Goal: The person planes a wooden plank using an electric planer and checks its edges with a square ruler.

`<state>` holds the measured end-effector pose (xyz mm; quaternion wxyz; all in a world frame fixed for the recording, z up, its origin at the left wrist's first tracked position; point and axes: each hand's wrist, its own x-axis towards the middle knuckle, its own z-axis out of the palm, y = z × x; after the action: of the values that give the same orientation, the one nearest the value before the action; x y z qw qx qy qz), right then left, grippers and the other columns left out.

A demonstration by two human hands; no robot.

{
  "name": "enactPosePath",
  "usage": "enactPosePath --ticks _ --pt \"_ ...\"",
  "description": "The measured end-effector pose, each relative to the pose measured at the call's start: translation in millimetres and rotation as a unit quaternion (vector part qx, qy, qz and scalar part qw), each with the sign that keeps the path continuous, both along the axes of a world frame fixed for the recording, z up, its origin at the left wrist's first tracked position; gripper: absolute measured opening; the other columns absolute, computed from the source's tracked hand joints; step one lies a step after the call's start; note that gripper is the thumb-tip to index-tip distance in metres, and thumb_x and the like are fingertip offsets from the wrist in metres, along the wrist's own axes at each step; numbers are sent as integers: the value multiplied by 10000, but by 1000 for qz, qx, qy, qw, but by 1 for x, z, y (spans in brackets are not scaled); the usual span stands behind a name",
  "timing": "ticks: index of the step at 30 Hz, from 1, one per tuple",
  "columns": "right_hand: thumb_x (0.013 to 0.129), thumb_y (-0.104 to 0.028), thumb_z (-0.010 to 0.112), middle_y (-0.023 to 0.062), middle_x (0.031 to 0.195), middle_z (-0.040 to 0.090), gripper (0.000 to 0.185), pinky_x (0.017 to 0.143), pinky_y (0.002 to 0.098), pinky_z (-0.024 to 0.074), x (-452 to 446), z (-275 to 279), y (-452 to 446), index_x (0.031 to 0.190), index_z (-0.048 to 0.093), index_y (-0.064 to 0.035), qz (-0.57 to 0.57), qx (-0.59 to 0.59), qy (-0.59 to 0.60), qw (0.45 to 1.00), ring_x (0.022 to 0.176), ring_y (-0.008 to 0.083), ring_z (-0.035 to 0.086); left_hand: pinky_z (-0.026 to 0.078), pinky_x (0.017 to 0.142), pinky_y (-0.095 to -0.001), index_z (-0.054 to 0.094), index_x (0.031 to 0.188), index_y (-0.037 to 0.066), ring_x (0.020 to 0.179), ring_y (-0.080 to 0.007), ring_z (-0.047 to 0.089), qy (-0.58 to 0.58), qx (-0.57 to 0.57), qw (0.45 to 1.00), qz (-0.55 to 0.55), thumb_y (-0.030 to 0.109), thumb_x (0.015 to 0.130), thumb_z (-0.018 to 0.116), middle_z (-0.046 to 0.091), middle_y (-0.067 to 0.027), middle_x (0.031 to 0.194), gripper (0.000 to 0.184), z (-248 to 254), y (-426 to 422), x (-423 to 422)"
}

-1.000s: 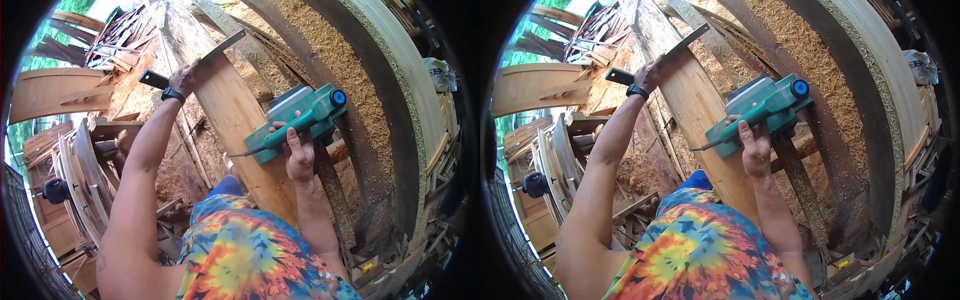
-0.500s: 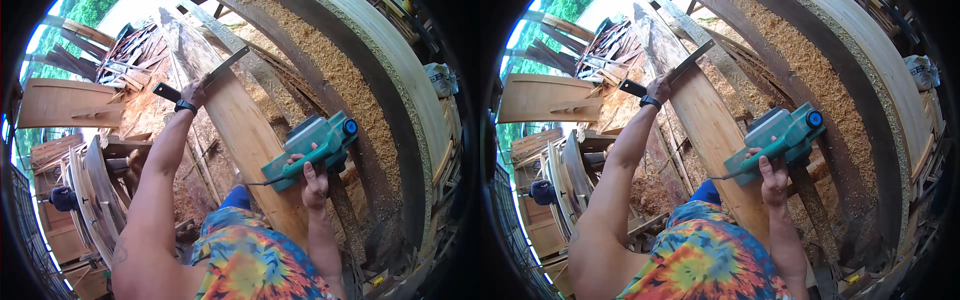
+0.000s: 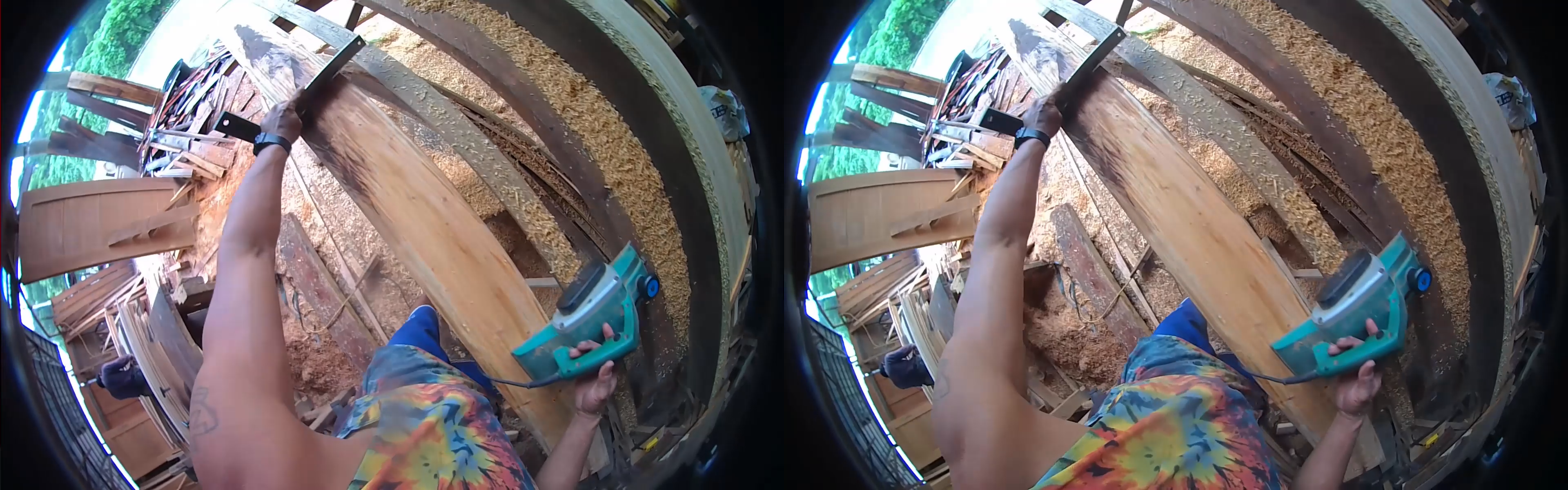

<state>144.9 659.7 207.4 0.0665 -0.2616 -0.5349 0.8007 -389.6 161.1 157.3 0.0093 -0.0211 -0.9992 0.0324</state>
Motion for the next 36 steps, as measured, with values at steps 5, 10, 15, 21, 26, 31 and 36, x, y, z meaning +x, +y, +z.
enactPosePath --ticks 5,10,15,21,26,31,36 --pt "923 -530 583 78 1019 570 817 896 371 452 -6 2 -18 1480 271 -19 -75 -8 -8 997 882 181 559 527 832 -463 486 1396 395 1024 -360 661 -3 -20 1000 -20 320 909 509 689 -152 1107 493 -1 -45 -81" --pt "911 -507 610 70 1013 577 806 880 364 453 -3 -2 -19 1475 290 -30 -111 -22 -18 993 859 178 555 530 823 -457 452 1421 390 1027 -357 664 -7 -33 999 -35 376 921 499 682 -157 1134 503 -1 -58 -115" --pt "896 -498 638 63 1023 579 825 874 365 456 0 -4 -13 1482 286 -36 -104 -37 -17 994 862 179 554 528 803 -457 483 1402 371 989 -358 669 3 -25 998 -65 351 902 520 691 -158 1096 501 -9 -69 -125" --pt "914 -510 605 71 1104 588 791 869 368 467 -4 -5 -18 1495 284 -81 -113 -39 15 993 879 187 570 515 840 -471 488 1398 361 1027 -359 655 2 3 998 -65 375 911 502 690 -144 1107 488 -8 -68 -123" --pt "953 -585 487 83 1124 599 718 806 372 483 -14 2 -32 1473 338 -113 -187 -67 5 980 823 182 572 517 865 -475 645 1232 219 1030 -381 647 -22 43 998 -28 312 840 572 668 -215 1106 409 -28 -66 -109" --pt "948 -659 405 65 952 579 736 724 352 478 -25 8 -33 1442 371 -115 -204 -53 -20 977 736 183 561 528 809 -479 523 1386 291 930 -394 664 -16 98 987 -129 93 796 492 681 -216 1045 623 -33 -33 -1" --pt "946 -678 379 53 821 535 702 653 357 462 -28 10 -29 1376 430 -126 -182 -63 -14 981 659 177 516 544 744 -433 565 1349 208 833 -331 686 -75 288 947 -120 65 846 557 702 -192 981 522 -17 17 164"
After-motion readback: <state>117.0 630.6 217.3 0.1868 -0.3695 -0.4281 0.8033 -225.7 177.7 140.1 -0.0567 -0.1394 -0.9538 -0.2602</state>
